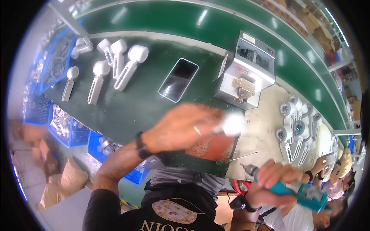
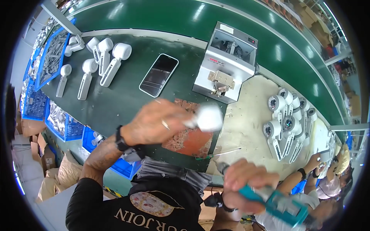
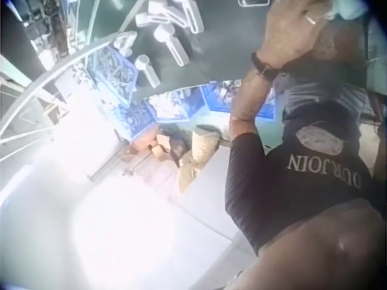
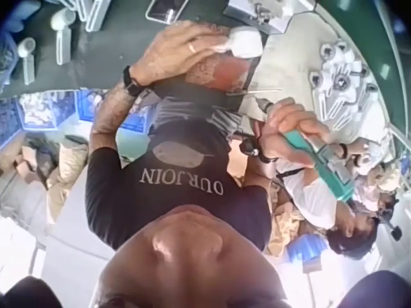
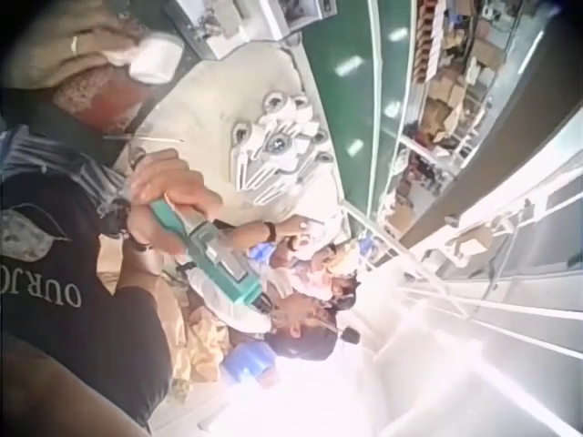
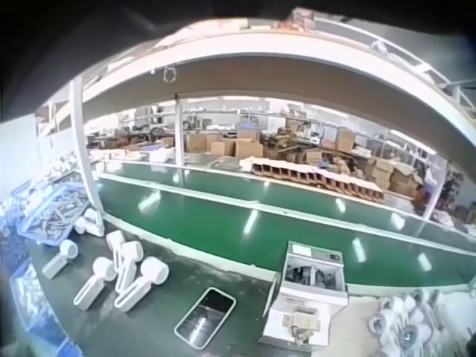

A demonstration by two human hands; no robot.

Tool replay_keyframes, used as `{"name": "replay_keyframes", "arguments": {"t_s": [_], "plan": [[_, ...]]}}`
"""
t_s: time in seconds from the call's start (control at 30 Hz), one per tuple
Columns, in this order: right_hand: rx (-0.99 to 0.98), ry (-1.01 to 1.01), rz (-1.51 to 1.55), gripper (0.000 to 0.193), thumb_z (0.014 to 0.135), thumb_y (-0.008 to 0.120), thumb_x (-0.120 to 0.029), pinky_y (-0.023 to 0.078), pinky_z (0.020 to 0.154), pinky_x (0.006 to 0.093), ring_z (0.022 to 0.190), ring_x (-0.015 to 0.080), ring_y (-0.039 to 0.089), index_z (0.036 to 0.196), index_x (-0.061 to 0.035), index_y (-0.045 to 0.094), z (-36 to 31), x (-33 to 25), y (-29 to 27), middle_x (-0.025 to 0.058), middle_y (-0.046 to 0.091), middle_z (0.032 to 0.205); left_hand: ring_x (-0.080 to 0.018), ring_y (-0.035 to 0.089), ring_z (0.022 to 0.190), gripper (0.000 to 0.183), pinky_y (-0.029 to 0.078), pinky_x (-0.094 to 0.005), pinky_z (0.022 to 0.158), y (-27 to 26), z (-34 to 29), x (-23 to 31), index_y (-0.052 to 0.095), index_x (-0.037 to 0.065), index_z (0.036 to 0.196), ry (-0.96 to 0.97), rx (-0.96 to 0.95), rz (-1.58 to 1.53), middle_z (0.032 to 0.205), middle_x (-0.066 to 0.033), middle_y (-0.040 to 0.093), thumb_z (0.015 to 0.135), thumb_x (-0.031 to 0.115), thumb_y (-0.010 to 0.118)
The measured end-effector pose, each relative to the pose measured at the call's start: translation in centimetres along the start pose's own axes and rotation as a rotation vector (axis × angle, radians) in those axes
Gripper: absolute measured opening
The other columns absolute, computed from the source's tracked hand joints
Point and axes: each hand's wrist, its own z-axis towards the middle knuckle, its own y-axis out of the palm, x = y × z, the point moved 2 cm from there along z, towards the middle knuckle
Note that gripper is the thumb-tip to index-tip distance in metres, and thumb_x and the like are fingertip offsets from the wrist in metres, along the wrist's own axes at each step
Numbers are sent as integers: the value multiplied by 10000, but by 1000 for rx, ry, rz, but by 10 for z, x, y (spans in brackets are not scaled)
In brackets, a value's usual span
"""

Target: The person picks up a white plastic component, aligns it with a machine, and uses a teal power tool to work on it. They then place the component onto a pile on the workbench and repeat the process with several more components.

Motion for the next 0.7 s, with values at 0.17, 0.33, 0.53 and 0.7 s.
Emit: {"name": "replay_keyframes", "arguments": {"t_s": [0.17,0.33,0.53,0.7], "plan": [[-11,44,18,595,904,583,-599,460,461,288,504,167,533,996,-33,424,-25,-12,-36,69,559,680,-352,596,1048,362,470,-449,901,-55,-50,-55,645,76,1175,-444,233,376,1121,-147,652,822,23,703],[19,142,-112,627,868,577,-673,394,429,265,464,134,478,963,-66,452,-28,-6,-47,17,502,624,-370,586,1061,342,446,-444,954,-97,-65,-84,602,40,1247,-582,192,953,1152,-176,631,913,104,639],[-14,144,-118,642,863,572,-675,422,455,296,468,158,497,998,-59,452,-32,-24,-63,28,516,646,-277,667,931,273,526,-383,817,29,94,41,666,21,1094,-350,-94,-189,1013,-133,688,868,165,719],[-2,168,-128,655,857,560,-691,425,466,298,472,160,500,1003,-63,446,-39,-31,-64,30,514,648,-344,638,968,476,512,-447,855,195,153,98,500,4,1314,41,-340,-498,1000,-185,666,945,295,577]]}}
